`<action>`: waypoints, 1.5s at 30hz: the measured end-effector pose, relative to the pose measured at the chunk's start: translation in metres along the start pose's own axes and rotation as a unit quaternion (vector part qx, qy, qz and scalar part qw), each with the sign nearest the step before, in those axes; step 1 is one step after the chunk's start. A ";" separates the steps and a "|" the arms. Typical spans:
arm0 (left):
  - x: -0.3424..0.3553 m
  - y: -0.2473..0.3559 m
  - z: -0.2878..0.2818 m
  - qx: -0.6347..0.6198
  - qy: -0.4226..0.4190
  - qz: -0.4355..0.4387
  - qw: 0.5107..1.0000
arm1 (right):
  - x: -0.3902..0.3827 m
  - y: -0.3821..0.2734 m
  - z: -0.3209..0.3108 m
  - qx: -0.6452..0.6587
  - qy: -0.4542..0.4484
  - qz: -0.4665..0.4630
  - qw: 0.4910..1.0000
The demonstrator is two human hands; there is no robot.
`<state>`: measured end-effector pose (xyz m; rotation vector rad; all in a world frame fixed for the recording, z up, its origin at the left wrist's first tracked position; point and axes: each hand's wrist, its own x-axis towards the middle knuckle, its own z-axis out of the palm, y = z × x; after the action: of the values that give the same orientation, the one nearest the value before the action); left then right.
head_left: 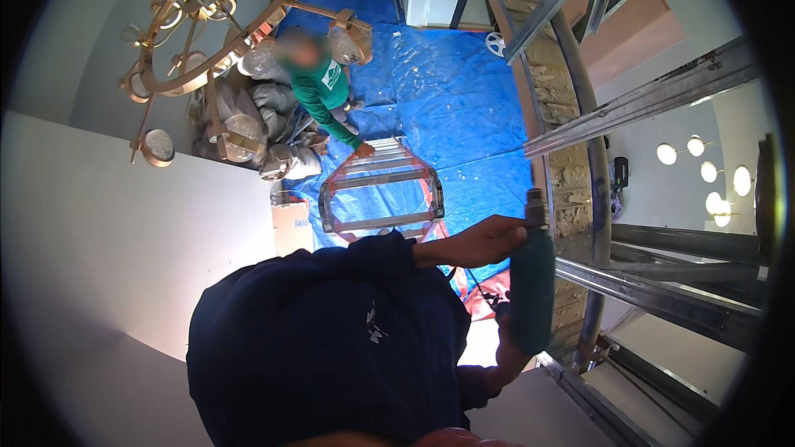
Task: The person uses a corded drill to drive screws into a metal frame attached to a wall. They repeatedly position the drill, drive screws, and adjust the frame while standing on a ladder. A second person is visible below but does not assist directly.
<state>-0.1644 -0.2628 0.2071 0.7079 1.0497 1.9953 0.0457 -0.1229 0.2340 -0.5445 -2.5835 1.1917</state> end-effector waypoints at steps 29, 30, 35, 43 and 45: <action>-0.056 -0.078 -0.110 -0.049 0.355 -0.139 0.923 | 0.040 -0.037 0.041 0.184 -0.211 0.027 0.960; -0.054 -0.076 -0.110 -0.041 0.346 -0.139 0.927 | 0.040 -0.037 0.039 0.192 -0.205 0.030 0.959; -0.046 -0.072 -0.123 0.018 0.286 -0.126 0.950 | 0.042 -0.039 0.036 0.220 -0.172 0.027 0.960; -0.039 -0.049 -0.154 0.362 0.073 0.007 0.929 | 0.036 -0.021 0.048 0.282 -0.111 0.029 0.953; -0.031 -0.038 -0.140 0.258 0.121 -0.033 0.958 | 0.030 -0.015 0.051 0.301 -0.085 0.027 0.950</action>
<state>-0.2375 -0.3345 0.1003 0.6886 1.7526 1.7889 -0.0041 -0.1536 0.2148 -0.3870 -2.1547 2.0057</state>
